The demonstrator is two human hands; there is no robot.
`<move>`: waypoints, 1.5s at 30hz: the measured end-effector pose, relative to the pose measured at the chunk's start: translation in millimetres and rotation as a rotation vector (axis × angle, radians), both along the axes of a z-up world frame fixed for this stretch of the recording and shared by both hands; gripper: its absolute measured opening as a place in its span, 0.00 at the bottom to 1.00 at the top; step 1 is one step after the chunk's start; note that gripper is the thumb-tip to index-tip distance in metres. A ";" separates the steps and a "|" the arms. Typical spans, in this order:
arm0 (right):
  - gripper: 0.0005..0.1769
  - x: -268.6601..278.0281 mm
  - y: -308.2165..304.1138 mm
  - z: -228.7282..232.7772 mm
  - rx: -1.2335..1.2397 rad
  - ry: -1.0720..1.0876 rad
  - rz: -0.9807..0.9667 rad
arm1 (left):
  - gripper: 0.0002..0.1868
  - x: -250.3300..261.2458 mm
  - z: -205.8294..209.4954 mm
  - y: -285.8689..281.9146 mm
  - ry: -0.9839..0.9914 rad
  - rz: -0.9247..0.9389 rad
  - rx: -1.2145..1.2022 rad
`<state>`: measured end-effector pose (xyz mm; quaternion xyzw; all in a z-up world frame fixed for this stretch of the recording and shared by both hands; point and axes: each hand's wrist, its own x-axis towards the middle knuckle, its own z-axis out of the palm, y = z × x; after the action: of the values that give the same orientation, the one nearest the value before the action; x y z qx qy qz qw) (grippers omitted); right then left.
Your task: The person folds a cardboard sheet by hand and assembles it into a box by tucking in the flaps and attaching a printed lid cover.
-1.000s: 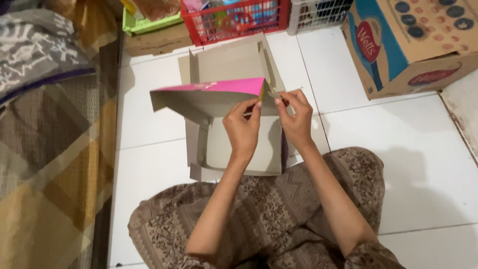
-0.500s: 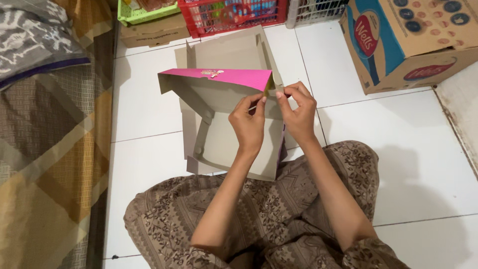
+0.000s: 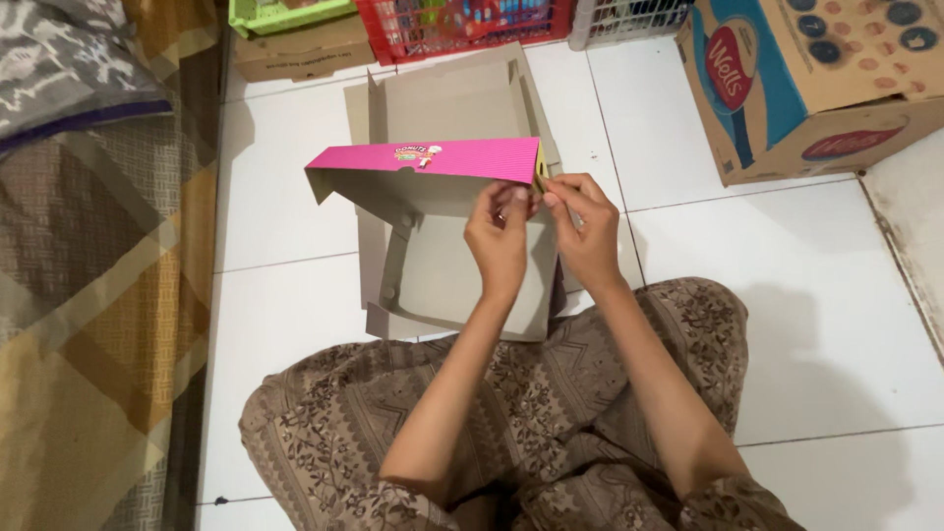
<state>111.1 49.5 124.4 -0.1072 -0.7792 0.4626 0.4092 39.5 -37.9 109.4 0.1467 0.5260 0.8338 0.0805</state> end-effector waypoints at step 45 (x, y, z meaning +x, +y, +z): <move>0.05 -122.8 -121.8 24.6 0.114 -0.024 0.035 | 0.35 -111.3 -64.5 -101.4 0.610 0.354 -0.557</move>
<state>-11.7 -72.3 149.0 -0.0758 -0.8107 0.4234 0.3972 -71.8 -139.3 44.9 0.2664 0.7470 0.5802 -0.1857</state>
